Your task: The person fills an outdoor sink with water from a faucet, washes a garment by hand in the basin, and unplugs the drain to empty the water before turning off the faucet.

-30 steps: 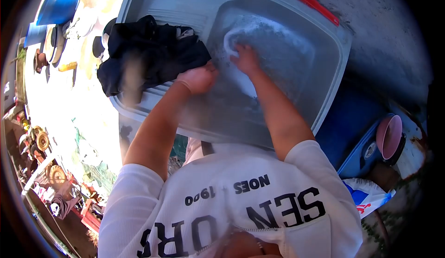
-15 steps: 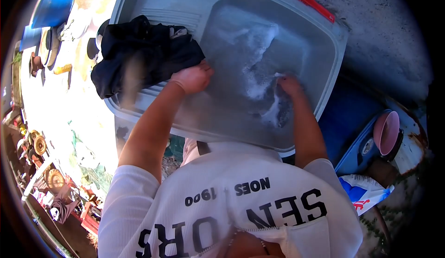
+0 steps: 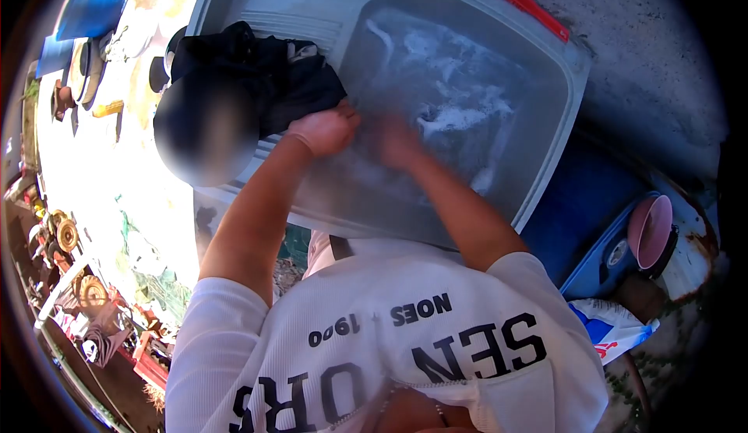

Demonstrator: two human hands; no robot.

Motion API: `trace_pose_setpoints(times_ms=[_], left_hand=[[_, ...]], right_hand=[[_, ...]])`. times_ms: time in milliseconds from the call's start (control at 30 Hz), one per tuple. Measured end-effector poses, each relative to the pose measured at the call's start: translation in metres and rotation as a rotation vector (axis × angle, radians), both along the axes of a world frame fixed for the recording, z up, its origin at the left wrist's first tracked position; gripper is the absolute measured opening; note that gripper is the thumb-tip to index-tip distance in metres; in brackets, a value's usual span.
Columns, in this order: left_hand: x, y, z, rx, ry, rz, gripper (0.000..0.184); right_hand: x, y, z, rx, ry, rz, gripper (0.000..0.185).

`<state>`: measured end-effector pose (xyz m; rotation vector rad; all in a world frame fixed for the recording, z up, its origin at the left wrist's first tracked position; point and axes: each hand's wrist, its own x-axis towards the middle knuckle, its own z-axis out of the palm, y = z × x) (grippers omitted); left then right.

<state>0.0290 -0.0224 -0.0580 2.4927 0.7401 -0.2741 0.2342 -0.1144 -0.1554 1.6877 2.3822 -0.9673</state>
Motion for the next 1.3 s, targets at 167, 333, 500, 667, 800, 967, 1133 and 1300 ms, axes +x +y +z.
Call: trace_pose_setpoints(times_ms=[167, 333, 500, 667, 800, 967, 1133, 1300], left_hand=[[-0.005, -0.004, -0.017, 0.080, -0.164, 0.050, 0.010], [-0.001, 0.002, -0.003, 0.026, -0.008, -0.006, 0.016], [-0.003, -0.001, -0.011, 0.064, -0.063, 0.010, 0.016], [-0.003, -0.002, -0.009, 0.025, -0.045, 0.038, 0.017], [-0.004, -0.002, -0.014, 0.075, -0.114, 0.003, 0.015], [-0.005, -0.007, -0.014, 0.058, -0.136, 0.077, 0.014], [-0.004, -0.005, -0.012, 0.114, -0.118, 0.031, 0.012], [-0.004, -0.002, -0.014, 0.124, -0.108, 0.002, 0.013]], right_hand=[[0.078, -0.064, 0.024, -0.481, 0.443, -0.135, 0.038], [0.231, -0.020, -0.037, -0.411, -0.192, -0.414, 0.036], [0.202, 0.076, -0.037, 0.219, -0.075, -0.774, 0.047], [0.064, 0.095, -0.019, 0.066, 0.086, -0.458, 0.051], [0.008, 0.015, -0.032, 0.164, -0.008, -0.033, 0.047], [0.048, -0.062, -0.005, -0.488, 0.427, -0.130, 0.032], [0.196, -0.047, -0.025, -0.698, 0.058, -0.531, 0.022], [0.210, 0.052, -0.029, 0.264, -0.041, -0.775, 0.036]])
